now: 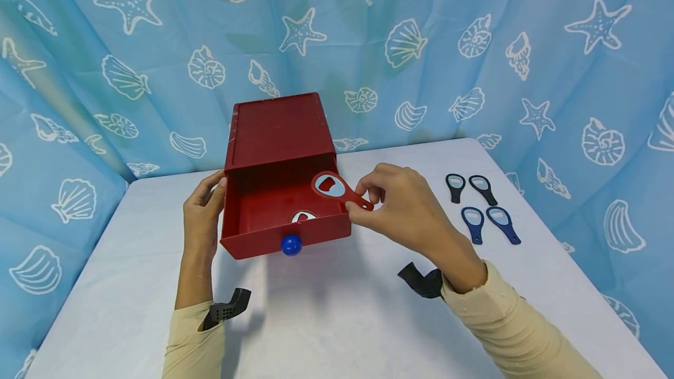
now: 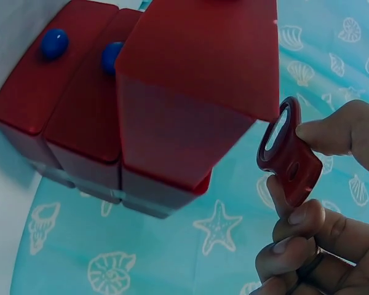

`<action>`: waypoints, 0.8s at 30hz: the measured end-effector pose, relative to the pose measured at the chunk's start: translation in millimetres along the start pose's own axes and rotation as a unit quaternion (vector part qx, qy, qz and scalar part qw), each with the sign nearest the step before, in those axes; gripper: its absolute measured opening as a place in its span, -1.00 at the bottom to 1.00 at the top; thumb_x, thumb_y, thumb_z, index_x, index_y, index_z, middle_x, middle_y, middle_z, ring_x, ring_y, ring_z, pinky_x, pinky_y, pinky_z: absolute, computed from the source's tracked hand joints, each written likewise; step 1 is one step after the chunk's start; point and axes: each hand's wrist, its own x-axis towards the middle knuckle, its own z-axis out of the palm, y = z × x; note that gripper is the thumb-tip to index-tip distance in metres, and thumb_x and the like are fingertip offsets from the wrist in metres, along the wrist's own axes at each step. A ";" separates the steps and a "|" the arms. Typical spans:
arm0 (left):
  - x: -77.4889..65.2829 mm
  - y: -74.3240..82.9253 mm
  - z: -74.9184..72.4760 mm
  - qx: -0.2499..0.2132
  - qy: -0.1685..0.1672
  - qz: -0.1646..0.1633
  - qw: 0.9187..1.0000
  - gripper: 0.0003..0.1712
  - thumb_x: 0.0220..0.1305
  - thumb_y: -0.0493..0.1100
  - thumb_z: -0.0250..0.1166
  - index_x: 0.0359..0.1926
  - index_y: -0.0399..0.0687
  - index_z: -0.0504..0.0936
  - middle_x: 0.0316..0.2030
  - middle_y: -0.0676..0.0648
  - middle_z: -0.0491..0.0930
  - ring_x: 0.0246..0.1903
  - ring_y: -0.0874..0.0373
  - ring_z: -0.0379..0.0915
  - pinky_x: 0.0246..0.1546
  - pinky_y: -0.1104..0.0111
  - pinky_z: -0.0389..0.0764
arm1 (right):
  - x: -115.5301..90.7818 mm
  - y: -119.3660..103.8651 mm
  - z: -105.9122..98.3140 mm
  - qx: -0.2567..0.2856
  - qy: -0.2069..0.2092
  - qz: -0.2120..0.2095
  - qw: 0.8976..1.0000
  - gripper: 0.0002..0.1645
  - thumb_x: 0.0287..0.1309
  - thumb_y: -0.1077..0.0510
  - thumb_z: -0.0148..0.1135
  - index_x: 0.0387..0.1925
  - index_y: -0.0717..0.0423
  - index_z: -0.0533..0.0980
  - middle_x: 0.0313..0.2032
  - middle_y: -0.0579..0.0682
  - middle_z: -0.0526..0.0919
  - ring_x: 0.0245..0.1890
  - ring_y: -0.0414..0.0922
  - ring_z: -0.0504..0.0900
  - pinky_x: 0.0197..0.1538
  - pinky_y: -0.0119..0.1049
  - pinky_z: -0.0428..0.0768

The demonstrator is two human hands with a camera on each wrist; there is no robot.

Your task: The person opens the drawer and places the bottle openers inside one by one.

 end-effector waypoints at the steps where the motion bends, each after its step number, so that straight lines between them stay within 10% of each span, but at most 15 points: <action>1: 0.1 0.1 0.2 0.001 0.000 0.000 1.000 -0.53 0.35 0.13 0.31 0.23 0.19 0.62 0.14 0.02 0.61 0.05 0.01 0.58 0.14 0.14 0.58 | 1.8 -0.7 1.8 -0.002 0.000 -0.005 1.000 -0.82 -0.06 0.18 0.56 -0.39 0.01 0.67 -0.51 -0.15 0.44 -0.40 -0.16 0.43 -0.48 -0.29 0.48; 24: 0.0 1.3 -0.2 -0.008 -0.001 -0.003 1.000 -0.55 0.37 0.08 0.31 0.22 0.13 0.63 0.14 -0.03 0.61 0.07 0.01 0.58 0.14 0.24 0.57 | -9.6 -10.3 24.9 0.044 0.081 -0.101 0.991 -0.77 -0.02 0.25 0.55 -0.27 0.03 0.69 -0.42 -0.20 0.51 -0.34 -0.27 0.46 -0.38 -0.38 0.55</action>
